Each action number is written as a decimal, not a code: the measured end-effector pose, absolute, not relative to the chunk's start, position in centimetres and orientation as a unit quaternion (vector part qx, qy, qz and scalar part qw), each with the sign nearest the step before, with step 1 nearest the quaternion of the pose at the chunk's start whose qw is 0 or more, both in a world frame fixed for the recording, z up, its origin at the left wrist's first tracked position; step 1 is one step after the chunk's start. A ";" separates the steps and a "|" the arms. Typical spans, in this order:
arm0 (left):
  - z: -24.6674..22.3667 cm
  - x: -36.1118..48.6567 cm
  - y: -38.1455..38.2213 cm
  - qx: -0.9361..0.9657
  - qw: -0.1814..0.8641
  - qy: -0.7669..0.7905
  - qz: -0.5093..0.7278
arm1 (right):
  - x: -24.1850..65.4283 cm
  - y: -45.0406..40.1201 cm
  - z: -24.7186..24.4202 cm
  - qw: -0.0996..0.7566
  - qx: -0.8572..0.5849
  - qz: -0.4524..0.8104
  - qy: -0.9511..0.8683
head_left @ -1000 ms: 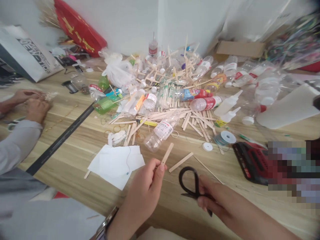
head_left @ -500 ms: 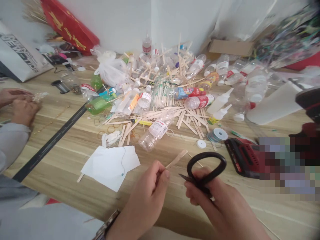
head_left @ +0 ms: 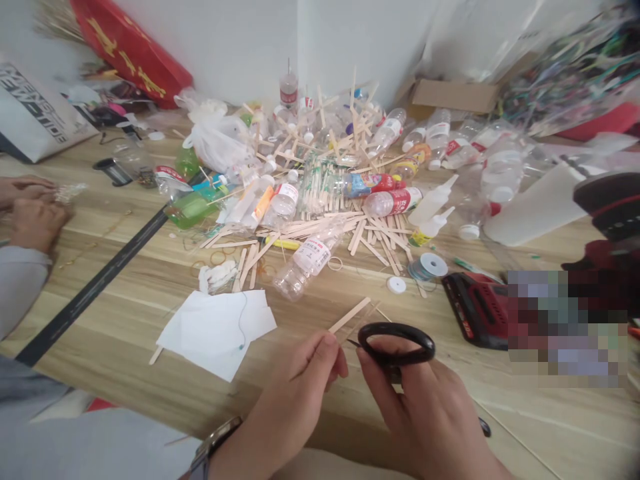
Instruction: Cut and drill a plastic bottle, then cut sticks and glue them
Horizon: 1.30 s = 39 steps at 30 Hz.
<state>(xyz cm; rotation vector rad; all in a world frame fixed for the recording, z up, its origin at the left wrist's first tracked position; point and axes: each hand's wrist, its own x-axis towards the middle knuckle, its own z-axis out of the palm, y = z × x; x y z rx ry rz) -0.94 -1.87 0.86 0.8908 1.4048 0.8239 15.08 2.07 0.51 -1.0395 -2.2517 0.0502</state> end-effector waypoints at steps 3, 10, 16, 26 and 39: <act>0.7 -0.7 -1.8 0.323 0.675 0.535 0.392 | 15.1 2.0 0.5 0.338 -0.400 0.017 -0.852; 1.0 -0.2 -1.6 0.238 0.749 0.444 0.430 | 15.4 1.7 0.4 0.333 -0.408 0.056 -0.848; 1.4 -0.1 -1.6 0.199 0.795 0.379 0.429 | 15.8 1.8 0.0 0.340 -0.381 0.048 -0.859; 2.1 -1.4 -0.3 0.341 0.778 0.415 0.326 | 15.9 0.9 0.3 0.312 -0.484 0.262 -0.774; 1.2 0.1 0.0 0.335 0.723 0.441 0.412 | 15.5 3.0 -0.1 0.354 -0.466 0.140 -0.799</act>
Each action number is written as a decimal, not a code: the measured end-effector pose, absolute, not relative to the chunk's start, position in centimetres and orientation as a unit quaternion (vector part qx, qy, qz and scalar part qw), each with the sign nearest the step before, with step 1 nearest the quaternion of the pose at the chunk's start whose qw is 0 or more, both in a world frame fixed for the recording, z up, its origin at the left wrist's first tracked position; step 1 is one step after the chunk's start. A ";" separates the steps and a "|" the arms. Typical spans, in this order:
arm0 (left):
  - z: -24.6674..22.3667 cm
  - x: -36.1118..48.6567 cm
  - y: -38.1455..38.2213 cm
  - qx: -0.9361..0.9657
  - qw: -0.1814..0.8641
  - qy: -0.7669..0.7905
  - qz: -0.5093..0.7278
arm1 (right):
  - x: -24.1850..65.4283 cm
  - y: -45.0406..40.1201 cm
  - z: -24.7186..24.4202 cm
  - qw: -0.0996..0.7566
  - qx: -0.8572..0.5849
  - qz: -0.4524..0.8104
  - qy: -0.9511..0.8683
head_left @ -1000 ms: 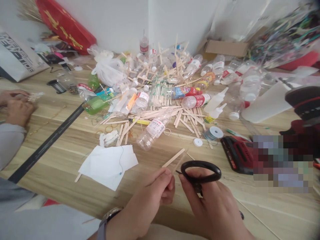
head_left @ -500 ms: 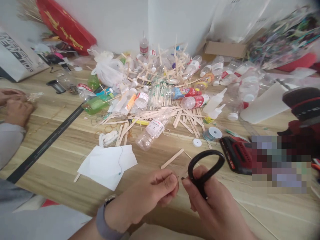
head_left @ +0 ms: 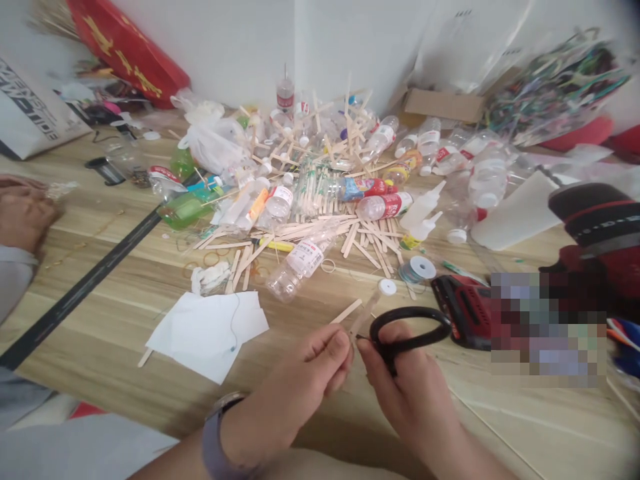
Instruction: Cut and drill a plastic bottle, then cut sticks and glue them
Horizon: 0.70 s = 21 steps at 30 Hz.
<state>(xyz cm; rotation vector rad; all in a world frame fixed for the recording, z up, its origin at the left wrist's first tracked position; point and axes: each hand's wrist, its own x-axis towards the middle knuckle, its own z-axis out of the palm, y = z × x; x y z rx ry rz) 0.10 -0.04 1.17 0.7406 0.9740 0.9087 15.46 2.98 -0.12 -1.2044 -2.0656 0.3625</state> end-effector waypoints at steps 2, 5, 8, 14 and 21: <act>1.3 -0.3 0.3 0.293 0.720 0.399 0.486 | 15.4 2.9 -0.4 0.363 -0.486 0.119 -0.786; 1.8 -1.1 0.5 0.275 0.670 0.410 0.555 | 15.7 3.0 -0.6 0.379 -0.514 0.088 -0.764; 2.4 -1.4 0.1 0.395 0.593 0.556 0.428 | 15.8 3.0 0.0 0.361 -0.507 0.112 -0.775; 2.8 -0.7 -0.8 0.510 0.467 0.648 0.320 | 14.9 3.2 1.0 0.361 -0.420 0.058 -0.830; 2.3 -0.5 -1.4 0.536 0.437 0.660 0.293 | 14.5 3.4 0.7 0.347 -0.378 0.022 -0.858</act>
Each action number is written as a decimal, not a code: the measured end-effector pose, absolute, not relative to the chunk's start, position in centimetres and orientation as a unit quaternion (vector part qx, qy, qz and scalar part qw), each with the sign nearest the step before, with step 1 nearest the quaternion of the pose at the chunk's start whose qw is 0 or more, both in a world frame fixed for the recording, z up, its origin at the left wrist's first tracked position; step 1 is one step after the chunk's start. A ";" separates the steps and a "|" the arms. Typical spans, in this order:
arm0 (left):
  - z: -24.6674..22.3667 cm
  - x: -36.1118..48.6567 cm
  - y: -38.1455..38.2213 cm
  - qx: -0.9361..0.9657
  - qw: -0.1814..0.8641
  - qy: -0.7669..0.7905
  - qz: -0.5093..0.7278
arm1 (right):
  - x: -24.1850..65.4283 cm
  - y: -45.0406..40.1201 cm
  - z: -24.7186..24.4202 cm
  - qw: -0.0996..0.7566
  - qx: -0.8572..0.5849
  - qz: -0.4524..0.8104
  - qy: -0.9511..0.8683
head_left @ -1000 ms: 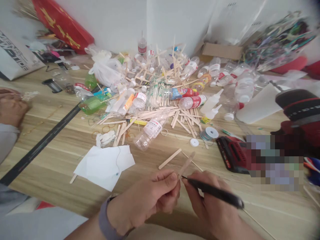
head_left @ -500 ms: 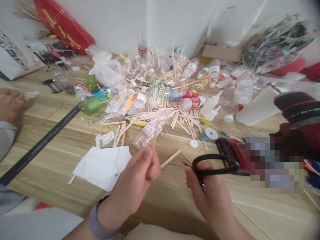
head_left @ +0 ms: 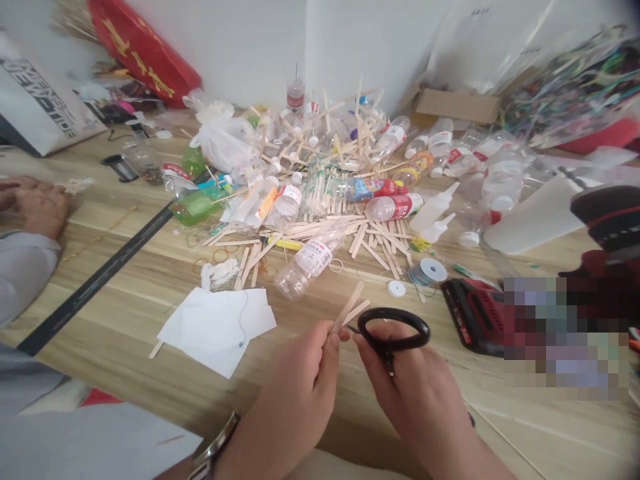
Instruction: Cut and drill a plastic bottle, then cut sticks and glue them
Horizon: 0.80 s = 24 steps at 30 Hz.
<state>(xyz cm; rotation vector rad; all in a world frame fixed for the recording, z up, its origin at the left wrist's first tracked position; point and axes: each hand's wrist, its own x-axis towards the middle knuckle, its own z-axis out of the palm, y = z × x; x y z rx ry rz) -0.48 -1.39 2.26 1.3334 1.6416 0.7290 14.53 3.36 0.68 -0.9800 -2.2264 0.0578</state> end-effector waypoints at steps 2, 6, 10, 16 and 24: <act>2.2 -0.5 -1.6 0.544 0.430 0.663 0.282 | 14.6 3.4 0.6 0.345 -0.375 0.002 -0.861; 2.1 -0.4 -1.7 0.550 0.423 0.666 0.274 | 14.7 3.4 0.4 0.327 -0.375 -0.009 -0.868; 2.1 -0.2 -1.7 0.560 0.409 0.669 0.267 | 14.9 3.4 0.4 0.305 -0.356 -0.023 -0.883; 1.7 -0.2 -2.2 0.650 0.279 0.653 0.271 | 15.7 3.8 0.9 0.263 -0.282 -0.082 -0.919; 1.0 0.1 -2.4 0.759 -0.013 0.616 0.212 | 15.3 4.1 0.2 0.321 -0.280 -0.053 -0.903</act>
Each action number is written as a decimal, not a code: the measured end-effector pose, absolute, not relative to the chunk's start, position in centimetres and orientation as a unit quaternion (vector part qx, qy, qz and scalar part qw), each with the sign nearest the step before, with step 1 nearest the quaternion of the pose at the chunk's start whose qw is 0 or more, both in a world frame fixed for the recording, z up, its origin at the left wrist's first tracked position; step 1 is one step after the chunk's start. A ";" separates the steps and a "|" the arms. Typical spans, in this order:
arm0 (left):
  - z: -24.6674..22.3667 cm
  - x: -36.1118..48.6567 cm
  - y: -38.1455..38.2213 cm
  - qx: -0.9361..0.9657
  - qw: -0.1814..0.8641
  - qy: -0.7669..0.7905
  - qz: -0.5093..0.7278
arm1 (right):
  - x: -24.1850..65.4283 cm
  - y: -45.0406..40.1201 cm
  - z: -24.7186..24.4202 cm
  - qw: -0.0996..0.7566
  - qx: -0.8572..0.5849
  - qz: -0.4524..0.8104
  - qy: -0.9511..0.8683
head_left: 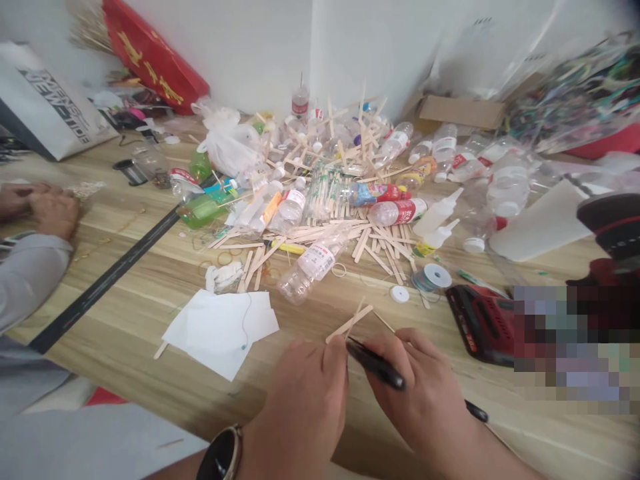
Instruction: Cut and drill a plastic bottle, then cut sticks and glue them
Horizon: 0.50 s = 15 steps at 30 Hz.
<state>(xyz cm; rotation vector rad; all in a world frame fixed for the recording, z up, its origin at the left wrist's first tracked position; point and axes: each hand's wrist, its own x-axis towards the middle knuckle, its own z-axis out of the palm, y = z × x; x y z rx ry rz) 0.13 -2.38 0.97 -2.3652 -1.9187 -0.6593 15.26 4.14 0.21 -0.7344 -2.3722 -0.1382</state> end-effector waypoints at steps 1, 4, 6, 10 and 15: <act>0.9 0.1 -2.3 -0.763 0.042 -0.613 -0.204 | 15.1 4.1 0.0 0.326 -0.296 -0.043 -0.897; 0.5 0.1 -2.0 -0.767 0.108 -0.602 -0.193 | 14.4 3.8 -0.5 0.345 -0.350 0.016 -0.871; 0.1 0.0 -1.8 -0.768 0.136 -0.595 -0.194 | 14.0 3.6 -0.6 0.346 -0.388 0.099 -0.849; -0.5 -0.1 -1.5 -0.772 0.178 -0.574 -0.207 | 13.4 3.3 -0.6 0.302 -0.432 0.280 -0.802; 0.5 -0.4 -1.5 -0.758 0.043 -0.625 -0.182 | 14.0 4.2 -1.1 0.338 -0.369 0.064 -0.863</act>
